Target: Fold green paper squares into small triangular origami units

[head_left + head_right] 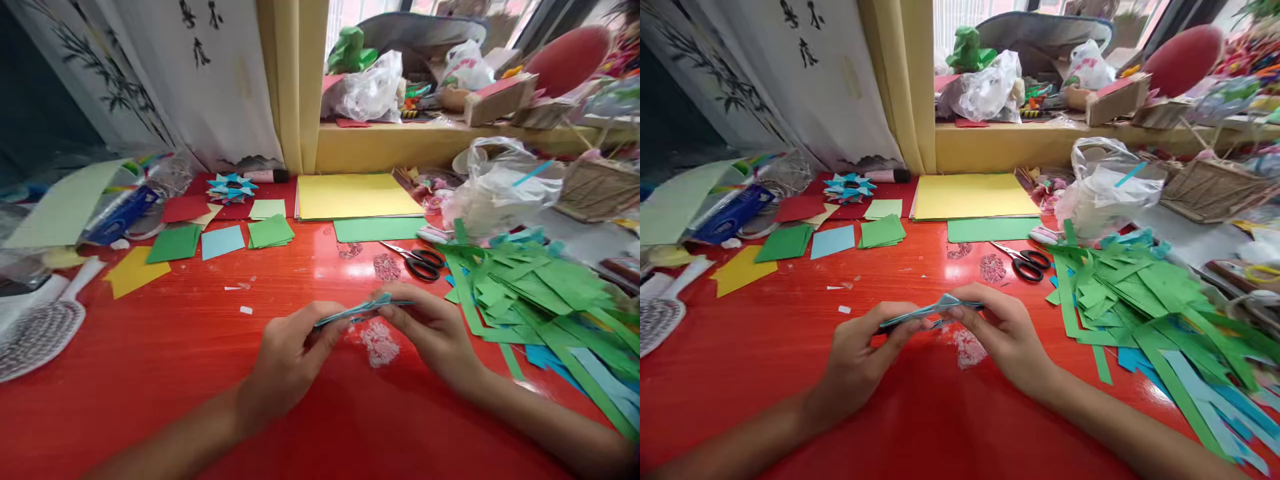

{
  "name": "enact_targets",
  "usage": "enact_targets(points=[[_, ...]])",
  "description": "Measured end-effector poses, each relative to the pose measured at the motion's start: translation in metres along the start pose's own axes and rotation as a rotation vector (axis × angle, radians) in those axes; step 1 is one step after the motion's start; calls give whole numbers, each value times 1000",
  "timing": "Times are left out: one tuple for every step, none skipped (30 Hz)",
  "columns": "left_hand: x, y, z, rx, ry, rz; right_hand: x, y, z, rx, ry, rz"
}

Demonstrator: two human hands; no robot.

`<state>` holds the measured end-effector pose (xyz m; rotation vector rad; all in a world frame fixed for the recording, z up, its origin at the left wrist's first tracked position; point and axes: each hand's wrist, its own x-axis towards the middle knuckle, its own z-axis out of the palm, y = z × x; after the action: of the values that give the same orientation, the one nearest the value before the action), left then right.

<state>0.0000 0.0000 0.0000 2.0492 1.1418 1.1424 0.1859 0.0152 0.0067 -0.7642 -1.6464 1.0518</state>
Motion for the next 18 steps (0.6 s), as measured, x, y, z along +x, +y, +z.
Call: enact_targets(points=[[0, 0, 0, -9, -4, 8, -1, 0, 0, -4, 3, 7], [0, 0, 0, -16, -7, 15, -2, -1, 0, -8, 5, 12], [1, 0, 0, -22, -8, 22, -2, -1, -1, -11, 7, 15], [1, 0, 0, -26, -8, 29, -2, -1, -1, -15, 8, 15], [1, 0, 0, -30, -4, 39, -2, -1, -1, -20, 8, 13], [2, 0, 0, -31, 0, 44, -2, -1, -1, -24, 8, 8], [2, 0, 0, -28, 3, 46, -2, -1, -1, -26, 9, 2], [2, 1, 0, -23, 6, 45, -2, 0, -1, -28, 9, 0], [3, 1, 0, -19, 13, 45, -2, 0, -1, -28, 10, -2], [3, 1, 0, -16, 17, 46, -2, 0, -1, -29, 11, -2], [2, 1, 0, -13, 21, 49, -3, 0, -1, -31, 10, -1], [2, 1, 0, -11, 22, 53, -3, 0, -1, -33, 10, 0], [2, 1, 0, -11, 21, 59, -3, 0, -1, -36, 11, 0], [2, 1, 0, -10, 19, 66, -4, 0, -1, -37, 11, 0], [1, 0, 0, -7, 17, 73, -4, 0, -1, -39, 10, 2], [1, 0, 0, -4, 20, 81, -4, 0, -1, -39, 9, 4], [0, -1, 1, -1, 26, 92, -4, 0, -1, -40, 8, 6], [0, -1, 1, 4, 30, 104, -4, 0, -1, -40, 8, 7]])
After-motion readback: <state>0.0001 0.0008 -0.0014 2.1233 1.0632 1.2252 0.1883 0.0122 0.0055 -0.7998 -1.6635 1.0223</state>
